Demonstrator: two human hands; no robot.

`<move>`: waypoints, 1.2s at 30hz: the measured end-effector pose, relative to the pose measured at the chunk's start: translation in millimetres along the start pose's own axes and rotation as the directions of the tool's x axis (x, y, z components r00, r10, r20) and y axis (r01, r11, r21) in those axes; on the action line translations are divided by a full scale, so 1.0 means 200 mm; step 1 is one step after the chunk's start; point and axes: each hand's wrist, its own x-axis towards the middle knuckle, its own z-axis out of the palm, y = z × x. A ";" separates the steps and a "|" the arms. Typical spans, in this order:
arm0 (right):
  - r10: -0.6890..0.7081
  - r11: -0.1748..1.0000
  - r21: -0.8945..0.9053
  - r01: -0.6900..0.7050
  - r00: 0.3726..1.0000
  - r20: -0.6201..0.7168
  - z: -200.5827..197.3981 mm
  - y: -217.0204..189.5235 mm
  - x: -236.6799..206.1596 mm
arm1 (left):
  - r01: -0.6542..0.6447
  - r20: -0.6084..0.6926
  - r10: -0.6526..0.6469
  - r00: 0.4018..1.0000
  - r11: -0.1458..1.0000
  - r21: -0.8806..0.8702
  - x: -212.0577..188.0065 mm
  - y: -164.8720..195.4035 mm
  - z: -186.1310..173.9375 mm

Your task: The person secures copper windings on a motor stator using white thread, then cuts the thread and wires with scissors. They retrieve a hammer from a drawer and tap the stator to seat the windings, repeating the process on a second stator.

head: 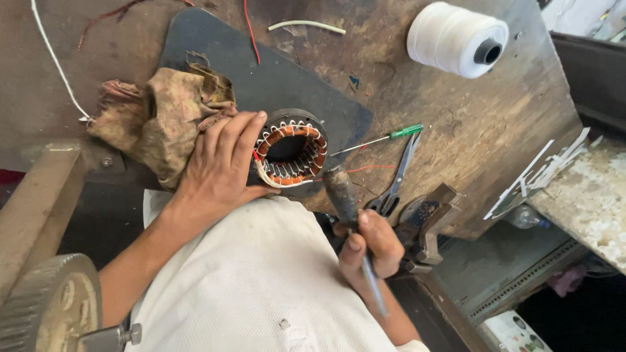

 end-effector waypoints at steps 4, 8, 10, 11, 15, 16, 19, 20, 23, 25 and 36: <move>0.117 0.982 -0.168 -0.089 0.980 0.163 0.14 0.08 -0.13 | -0.154 0.003 0.154 0.988 0.988 -0.014 0.04 -0.02 0.04; 0.024 0.999 -0.031 -0.025 0.999 -0.040 0.17 0.10 -0.17 | -0.107 0.092 0.117 0.989 0.988 -0.108 0.06 -0.04 0.05; 0.195 0.978 -0.096 -0.184 0.973 0.126 0.18 0.07 -0.16 | -0.138 0.045 0.141 0.989 0.988 -0.066 0.06 -0.05 0.06; 0.288 0.954 -0.140 -0.264 0.936 0.203 0.19 0.05 -0.15 | -0.152 0.029 0.154 0.988 0.987 -0.050 0.05 -0.06 0.07; 0.240 0.958 -0.184 -0.222 0.967 0.085 0.16 0.02 -0.11 | -0.127 -0.020 0.126 0.992 0.991 -0.044 0.04 -0.02 0.09; 0.214 0.966 -0.185 -0.179 0.958 0.189 0.13 0.03 -0.10 | -0.129 -0.047 0.128 0.991 0.991 -0.017 0.03 0.01 0.09; 0.214 0.976 -0.073 -0.204 0.964 0.160 0.05 0.06 -0.09 | -0.022 -0.014 0.023 1.000 0.995 0.095 0.05 0.11 0.02; 0.250 0.968 -0.014 -0.250 0.964 0.096 0.03 0.06 -0.10 | 0.034 0.030 -0.039 0.999 0.990 0.135 0.04 0.16 -0.02; 0.381 0.829 0.527 -0.190 0.880 -0.283 0.04 0.08 -0.12 | -0.186 -0.072 0.184 0.980 0.982 -0.021 0.16 0.19 -0.14; 0.556 0.712 0.668 -0.216 0.755 -0.347 0.04 0.09 -0.13 | -0.273 0.080 0.268 0.960 0.960 0.062 0.33 0.22 -0.11; 0.331 0.918 0.334 -0.215 0.877 -0.347 0.03 0.08 -0.21 | 0.053 -0.016 -0.054 0.998 0.998 -0.032 0.13 0.19 -0.07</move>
